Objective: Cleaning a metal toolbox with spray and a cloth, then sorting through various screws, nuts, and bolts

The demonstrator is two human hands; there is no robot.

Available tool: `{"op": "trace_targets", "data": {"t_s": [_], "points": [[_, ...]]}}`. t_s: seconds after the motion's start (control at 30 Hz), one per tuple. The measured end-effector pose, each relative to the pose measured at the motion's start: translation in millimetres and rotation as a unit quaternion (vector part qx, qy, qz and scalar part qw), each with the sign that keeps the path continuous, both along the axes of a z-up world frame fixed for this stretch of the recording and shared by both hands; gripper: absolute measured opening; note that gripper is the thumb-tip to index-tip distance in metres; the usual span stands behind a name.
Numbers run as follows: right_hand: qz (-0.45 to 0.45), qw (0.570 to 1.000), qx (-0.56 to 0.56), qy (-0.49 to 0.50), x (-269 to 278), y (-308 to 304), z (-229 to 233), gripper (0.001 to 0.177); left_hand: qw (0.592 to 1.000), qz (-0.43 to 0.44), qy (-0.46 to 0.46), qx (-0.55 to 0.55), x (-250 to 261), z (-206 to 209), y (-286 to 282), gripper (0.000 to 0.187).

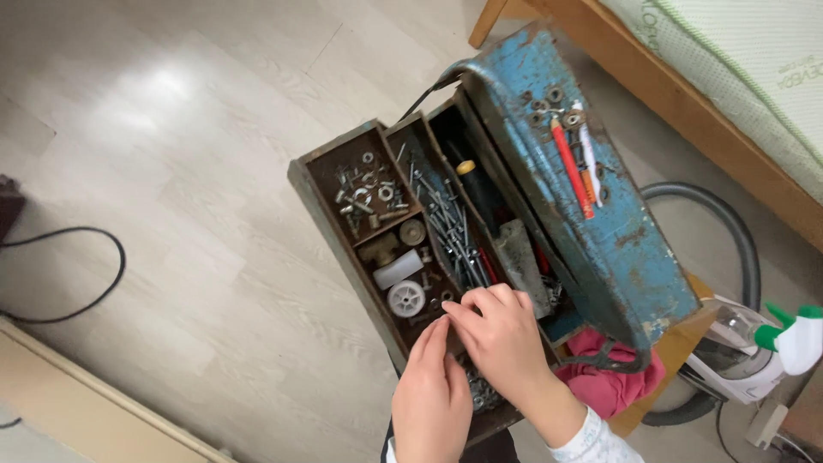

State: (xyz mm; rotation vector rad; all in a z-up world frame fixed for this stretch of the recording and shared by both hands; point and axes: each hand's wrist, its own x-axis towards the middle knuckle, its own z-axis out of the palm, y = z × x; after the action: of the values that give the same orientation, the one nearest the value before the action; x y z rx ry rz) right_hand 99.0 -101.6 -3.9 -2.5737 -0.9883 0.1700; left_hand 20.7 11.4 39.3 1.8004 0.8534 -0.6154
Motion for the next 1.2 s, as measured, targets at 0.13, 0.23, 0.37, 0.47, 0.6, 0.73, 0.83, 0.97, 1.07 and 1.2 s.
{"op": "trace_targets", "data": {"t_s": [0.13,0.23,0.37,0.47,0.6,0.73,0.83,0.97,1.07,1.2], "points": [[-0.042,0.999,0.028,0.001,18.2,-6.0,34.9,0.016,0.991,0.021,-0.121,0.061,3.8,-3.7,-9.7,0.05],[-0.062,0.995,0.077,-0.025,37.6,-15.0,61.2,0.012,0.973,0.024,-0.199,0.112,24.0,10.0,-17.0,0.047],[-0.11,0.986,0.114,-0.057,69.2,-32.7,79.3,0.011,0.946,0.009,-0.293,0.139,67.3,31.9,-24.9,0.041],[-0.132,0.983,0.113,-0.06,101.7,-45.1,83.0,0.012,0.931,-0.014,-0.336,0.146,104.5,44.0,-28.4,0.037],[-0.156,0.978,0.129,-0.058,144.9,-54.9,75.5,0.011,0.905,-0.054,-0.371,0.202,154.3,50.3,-30.3,0.033],[-0.157,0.977,0.124,-0.074,187.2,-57.6,50.9,0.015,0.881,-0.053,-0.391,0.261,195.8,39.4,-31.3,0.031],[-0.137,0.981,0.11,-0.085,218.6,-50.0,37.4,0.012,0.876,-0.072,-0.368,0.303,224.6,20.7,-31.3,0.035],[-0.127,0.988,0.057,-0.07,248.4,-40.6,15.8,0.015,0.845,-0.092,-0.367,0.378,256.2,-5.4,-33.3,0.034],[-0.128,0.99,0.009,-0.051,258.3,-37.8,0.2,0.021,0.837,-0.099,-0.354,0.406,270.1,-17.5,-35.1,0.032],[-0.123,0.992,-0.027,-0.02,263.1,-36.0,-10.6,0.025,0.836,-0.116,-0.322,0.428,277.0,-32.9,-36.8,0.033]]}}
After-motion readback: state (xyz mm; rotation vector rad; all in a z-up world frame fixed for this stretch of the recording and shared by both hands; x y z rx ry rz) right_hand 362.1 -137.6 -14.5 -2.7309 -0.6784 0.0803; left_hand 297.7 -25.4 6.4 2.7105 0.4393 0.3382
